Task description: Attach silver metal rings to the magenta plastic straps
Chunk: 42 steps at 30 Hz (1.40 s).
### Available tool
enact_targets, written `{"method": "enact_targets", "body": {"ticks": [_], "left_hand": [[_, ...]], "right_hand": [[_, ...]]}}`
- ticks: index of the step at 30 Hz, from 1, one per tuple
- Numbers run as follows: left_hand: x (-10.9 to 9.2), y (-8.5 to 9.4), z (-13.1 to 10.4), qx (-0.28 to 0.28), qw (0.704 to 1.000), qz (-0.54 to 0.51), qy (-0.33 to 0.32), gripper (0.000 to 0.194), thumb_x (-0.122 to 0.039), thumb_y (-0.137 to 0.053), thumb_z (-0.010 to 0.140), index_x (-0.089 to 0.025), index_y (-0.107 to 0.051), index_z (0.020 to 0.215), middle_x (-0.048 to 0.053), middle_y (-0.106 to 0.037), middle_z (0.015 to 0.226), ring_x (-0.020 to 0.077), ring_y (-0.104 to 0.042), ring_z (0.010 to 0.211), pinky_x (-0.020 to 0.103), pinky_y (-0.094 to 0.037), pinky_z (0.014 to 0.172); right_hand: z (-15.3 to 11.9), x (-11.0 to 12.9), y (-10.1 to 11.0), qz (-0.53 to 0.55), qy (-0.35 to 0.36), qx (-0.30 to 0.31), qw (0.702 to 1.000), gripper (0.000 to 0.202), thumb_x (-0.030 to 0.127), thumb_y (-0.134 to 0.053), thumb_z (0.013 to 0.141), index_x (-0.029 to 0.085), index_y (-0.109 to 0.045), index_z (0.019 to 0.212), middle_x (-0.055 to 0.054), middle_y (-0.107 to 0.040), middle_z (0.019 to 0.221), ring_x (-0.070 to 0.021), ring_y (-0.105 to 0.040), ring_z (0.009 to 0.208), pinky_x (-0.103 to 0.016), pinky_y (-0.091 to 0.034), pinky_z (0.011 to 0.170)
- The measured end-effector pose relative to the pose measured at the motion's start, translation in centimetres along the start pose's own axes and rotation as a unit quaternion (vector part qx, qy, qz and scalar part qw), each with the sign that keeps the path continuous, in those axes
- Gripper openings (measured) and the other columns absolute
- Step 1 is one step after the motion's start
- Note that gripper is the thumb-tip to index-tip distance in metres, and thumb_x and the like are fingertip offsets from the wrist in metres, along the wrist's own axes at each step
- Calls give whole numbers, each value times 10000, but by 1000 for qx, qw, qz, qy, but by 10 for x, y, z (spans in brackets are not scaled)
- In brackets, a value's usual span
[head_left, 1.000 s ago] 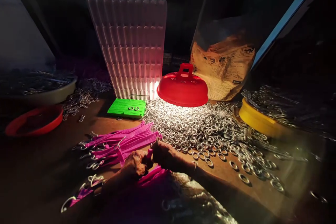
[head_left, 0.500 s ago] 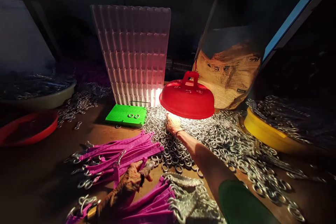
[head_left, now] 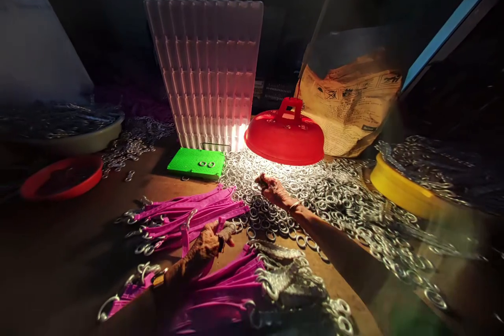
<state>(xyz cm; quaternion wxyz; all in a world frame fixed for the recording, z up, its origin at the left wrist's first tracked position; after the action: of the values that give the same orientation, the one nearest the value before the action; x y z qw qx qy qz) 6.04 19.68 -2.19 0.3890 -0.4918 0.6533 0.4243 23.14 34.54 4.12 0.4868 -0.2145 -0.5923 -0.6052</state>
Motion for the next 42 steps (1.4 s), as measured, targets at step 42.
{"method": "enact_targets", "body": {"ticks": [42], "left_hand": [[-33,-12,-17,47,990,-86,-102,244,-382,-580,700,-153,-506,662,-43,-459,519,54,-366,429,195,-296,427]], "right_hand": [[-112,72,-69,-71,62,-23,995,85,125,-466,625,180,-452,689,4,-505,588,-114,-447,537,-217,-331,491]]}}
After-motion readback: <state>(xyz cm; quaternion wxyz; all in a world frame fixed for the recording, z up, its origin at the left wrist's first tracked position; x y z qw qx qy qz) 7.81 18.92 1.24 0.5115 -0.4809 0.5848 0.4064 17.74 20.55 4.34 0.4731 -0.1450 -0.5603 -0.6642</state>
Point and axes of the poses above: each hand's wrist, its own z-axis towards the middle knuckle, its own y-axis out of the back of the hand, x = y × z, the point moved 10 cm from there along z, towards the middle knuckle
